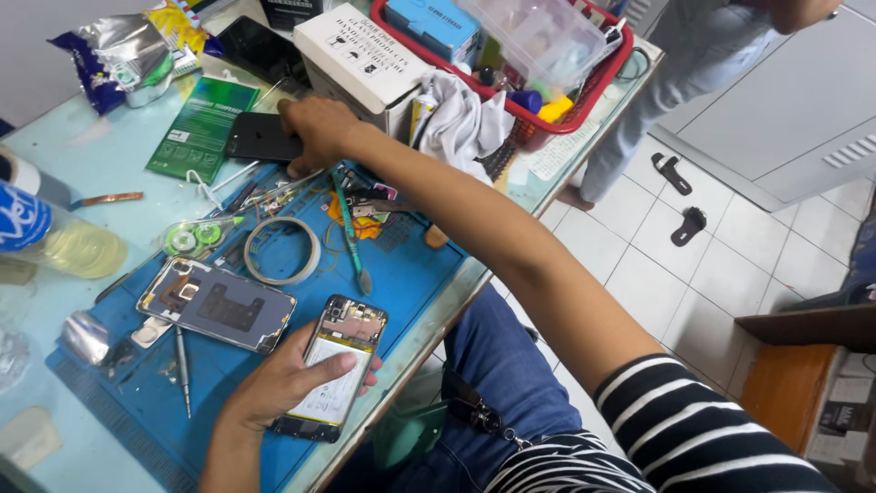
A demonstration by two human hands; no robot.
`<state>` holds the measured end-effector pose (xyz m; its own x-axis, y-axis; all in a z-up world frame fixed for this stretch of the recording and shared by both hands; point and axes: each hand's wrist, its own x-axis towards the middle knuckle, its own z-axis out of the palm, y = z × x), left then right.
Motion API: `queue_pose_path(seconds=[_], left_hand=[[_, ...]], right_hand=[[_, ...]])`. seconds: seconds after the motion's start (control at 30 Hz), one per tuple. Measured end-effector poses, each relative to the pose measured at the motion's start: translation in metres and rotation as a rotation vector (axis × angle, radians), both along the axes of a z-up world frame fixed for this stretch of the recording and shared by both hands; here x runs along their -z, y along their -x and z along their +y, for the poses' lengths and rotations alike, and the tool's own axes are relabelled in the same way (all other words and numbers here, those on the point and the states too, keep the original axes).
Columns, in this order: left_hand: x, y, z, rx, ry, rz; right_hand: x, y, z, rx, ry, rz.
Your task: The person places a battery into a mobile phone, uses a screwdriver to secure internal components, and then snaps a back panel onto the device.
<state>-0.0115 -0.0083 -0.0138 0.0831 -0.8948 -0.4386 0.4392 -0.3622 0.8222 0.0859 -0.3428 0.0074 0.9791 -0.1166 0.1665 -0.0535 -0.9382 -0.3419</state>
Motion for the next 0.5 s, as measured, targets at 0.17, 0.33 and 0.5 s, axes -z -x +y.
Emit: queue_pose_path(seconds=[0.17,0.33,0.5], left_hand=[[-0.003,0.0,-0.001,0.015,0.033,-0.017],[0.003,-0.001,0.0,0.015,-0.007,0.039],[0.028,-0.015,0.003,0.065,-0.005,-0.082]], right_hand=[[-0.007,-0.001,0.008,0.054,0.1,0.027],[-0.018,0.003,0.016,0.093,0.272,0.0],[-0.026,0.011,0.02,0.177,0.103,0.068]])
